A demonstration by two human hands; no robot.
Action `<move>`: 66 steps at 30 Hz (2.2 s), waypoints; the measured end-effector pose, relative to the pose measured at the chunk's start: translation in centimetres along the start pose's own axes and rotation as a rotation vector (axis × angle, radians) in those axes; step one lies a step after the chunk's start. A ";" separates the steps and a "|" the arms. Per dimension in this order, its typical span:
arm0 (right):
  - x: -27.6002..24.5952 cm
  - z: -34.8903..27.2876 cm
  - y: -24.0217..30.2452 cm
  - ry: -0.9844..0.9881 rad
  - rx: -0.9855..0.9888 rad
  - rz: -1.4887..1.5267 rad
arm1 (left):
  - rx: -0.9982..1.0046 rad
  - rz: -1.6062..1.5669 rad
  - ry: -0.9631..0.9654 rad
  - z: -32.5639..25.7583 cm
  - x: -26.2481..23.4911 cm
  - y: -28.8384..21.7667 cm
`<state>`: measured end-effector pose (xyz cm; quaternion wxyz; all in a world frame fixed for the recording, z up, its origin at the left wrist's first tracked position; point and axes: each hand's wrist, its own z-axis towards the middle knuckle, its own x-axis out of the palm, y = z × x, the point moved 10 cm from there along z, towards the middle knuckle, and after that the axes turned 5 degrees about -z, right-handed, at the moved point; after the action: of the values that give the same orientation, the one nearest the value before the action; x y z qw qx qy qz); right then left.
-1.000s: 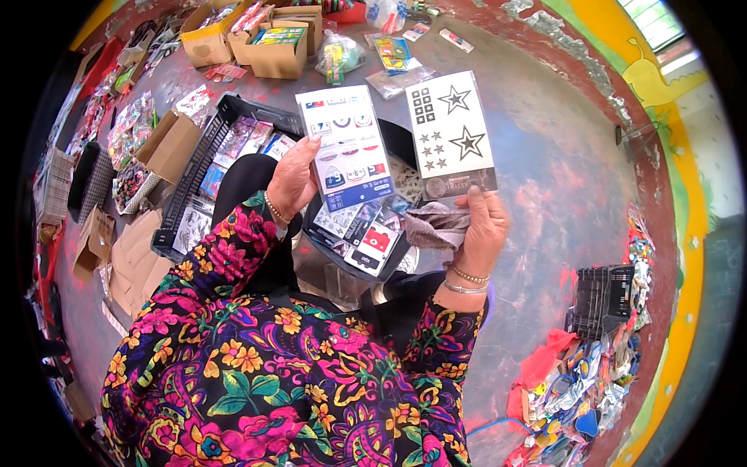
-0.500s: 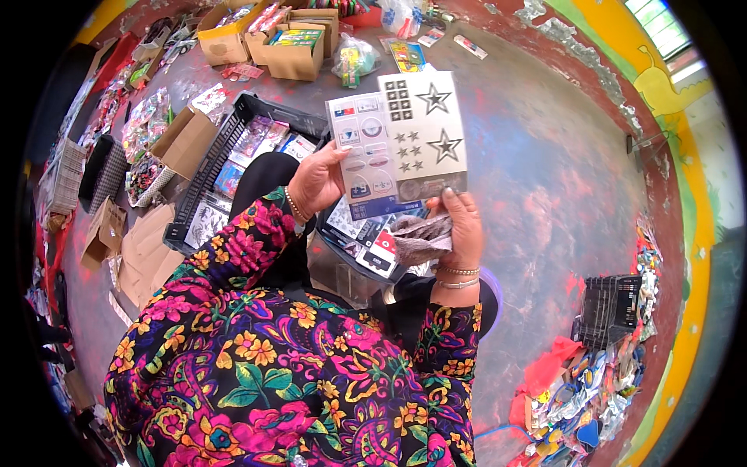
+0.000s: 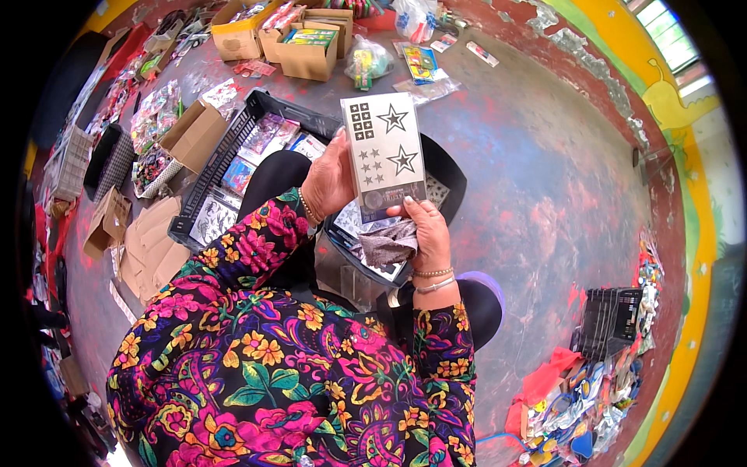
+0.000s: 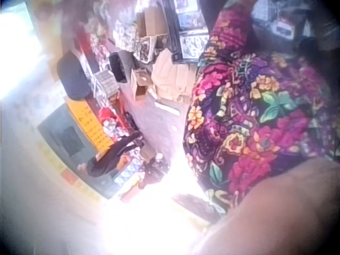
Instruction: The person sits on the floor and wipes various packaged items, including tattoo sheets and sticker packs, with a cloth. They pick up each item from a black crate, wipe it, and place it into a separate pile.
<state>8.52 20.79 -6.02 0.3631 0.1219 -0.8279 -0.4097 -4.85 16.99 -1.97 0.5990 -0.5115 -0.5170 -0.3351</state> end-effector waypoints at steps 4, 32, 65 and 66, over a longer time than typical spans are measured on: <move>-0.1 0.1 -0.3 -0.025 0.016 -0.003 | 0.028 -0.001 -0.030 0.1 -0.5 -0.1; 0.9 -3.2 9.6 -0.069 -0.534 -0.033 | -0.100 0.191 -0.097 -0.3 -2.7 2.8; 8.0 -4.3 4.7 -0.227 -1.238 -1.446 | -0.179 -0.025 -0.018 -0.6 -2.5 3.4; 7.7 -4.3 5.1 -0.236 -1.239 -1.453 | -0.169 -0.014 -0.028 -0.7 -2.3 3.3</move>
<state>6.54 17.64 3.48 -0.0650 0.3497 -0.2180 -0.9088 -2.18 16.85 -5.01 0.5442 -0.5611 -0.4987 -0.3745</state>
